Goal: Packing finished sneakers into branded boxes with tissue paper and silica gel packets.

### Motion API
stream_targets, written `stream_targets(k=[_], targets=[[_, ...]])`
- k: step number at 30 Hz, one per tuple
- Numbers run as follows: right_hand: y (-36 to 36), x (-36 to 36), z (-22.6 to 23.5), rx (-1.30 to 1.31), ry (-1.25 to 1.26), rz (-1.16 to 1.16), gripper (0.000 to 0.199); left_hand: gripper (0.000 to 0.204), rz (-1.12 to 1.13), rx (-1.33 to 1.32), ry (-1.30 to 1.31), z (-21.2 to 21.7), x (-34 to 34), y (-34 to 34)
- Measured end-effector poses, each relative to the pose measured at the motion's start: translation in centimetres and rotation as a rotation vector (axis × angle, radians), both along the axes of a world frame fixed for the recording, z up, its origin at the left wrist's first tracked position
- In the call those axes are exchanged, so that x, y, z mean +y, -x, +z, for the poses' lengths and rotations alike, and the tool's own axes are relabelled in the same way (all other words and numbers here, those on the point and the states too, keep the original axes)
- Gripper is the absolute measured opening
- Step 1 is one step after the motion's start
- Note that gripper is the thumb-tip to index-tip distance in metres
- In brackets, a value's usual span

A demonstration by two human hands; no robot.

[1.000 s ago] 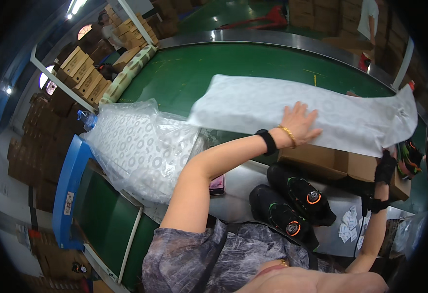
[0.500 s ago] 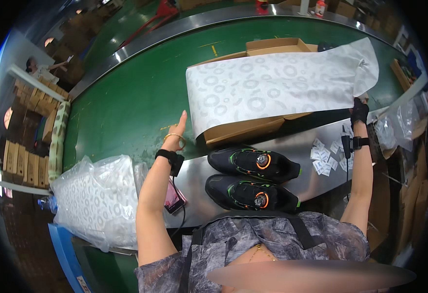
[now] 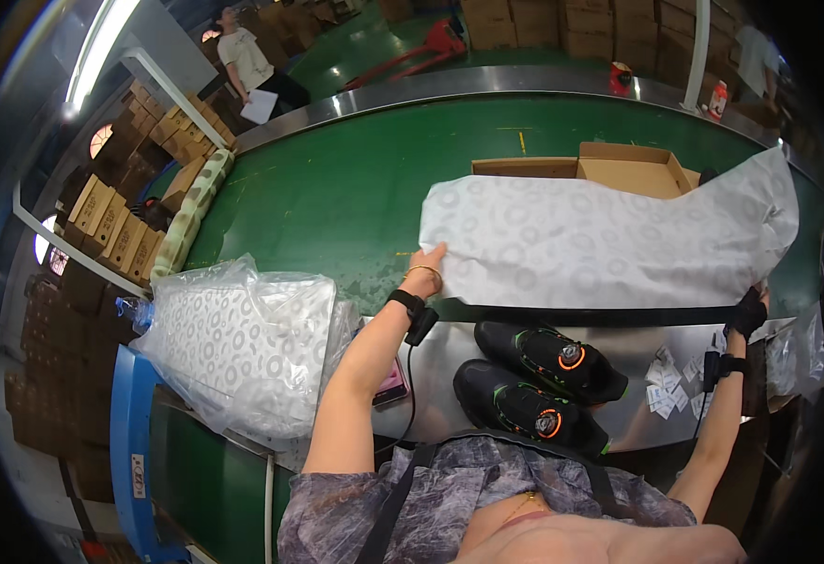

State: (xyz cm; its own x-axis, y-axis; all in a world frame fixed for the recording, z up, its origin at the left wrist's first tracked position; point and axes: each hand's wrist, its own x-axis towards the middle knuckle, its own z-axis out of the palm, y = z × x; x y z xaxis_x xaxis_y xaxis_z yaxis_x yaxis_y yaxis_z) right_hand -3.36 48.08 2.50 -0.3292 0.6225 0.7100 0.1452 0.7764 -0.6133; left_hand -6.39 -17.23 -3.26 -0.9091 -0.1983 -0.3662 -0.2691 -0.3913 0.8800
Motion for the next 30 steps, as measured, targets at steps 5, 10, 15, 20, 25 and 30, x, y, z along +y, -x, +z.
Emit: stream_targets(k=[5, 10, 15, 20, 25, 30], targets=[[2.4, 3.5, -3.6, -0.089, 0.061, 0.027, 0.042, 0.043, 0.122, -0.066, 0.156, -1.3, -0.9, 1.1], [-3.5, 2.0, -4.1, -0.119, 0.346, 0.186, 0.038, 0.043, 0.051, -0.120, 0.062, 0.4, 2.8, 0.8], [-14.8, -18.8, 6.4, -0.332, -0.368, 0.882, 0.039, 0.030, 0.096, -0.177, 0.270, 2.5, 3.7, -1.2], [-19.9, -26.8, 6.8, -0.656, -0.780, 1.631, 0.011, 0.032, 0.005, -0.038, 0.281, 1.3, 4.4, -0.3], [-20.7, -28.2, 6.2, -0.883, -1.154, 1.431, 0.007, 0.039, -0.066, 0.099, 0.715, -0.3, 2.5, 0.1], [-17.0, -29.0, 12.7, -0.870, -0.760, 1.668, 0.023, 0.037, -0.056, 0.209, 0.838, 1.9, -0.8, -0.1]])
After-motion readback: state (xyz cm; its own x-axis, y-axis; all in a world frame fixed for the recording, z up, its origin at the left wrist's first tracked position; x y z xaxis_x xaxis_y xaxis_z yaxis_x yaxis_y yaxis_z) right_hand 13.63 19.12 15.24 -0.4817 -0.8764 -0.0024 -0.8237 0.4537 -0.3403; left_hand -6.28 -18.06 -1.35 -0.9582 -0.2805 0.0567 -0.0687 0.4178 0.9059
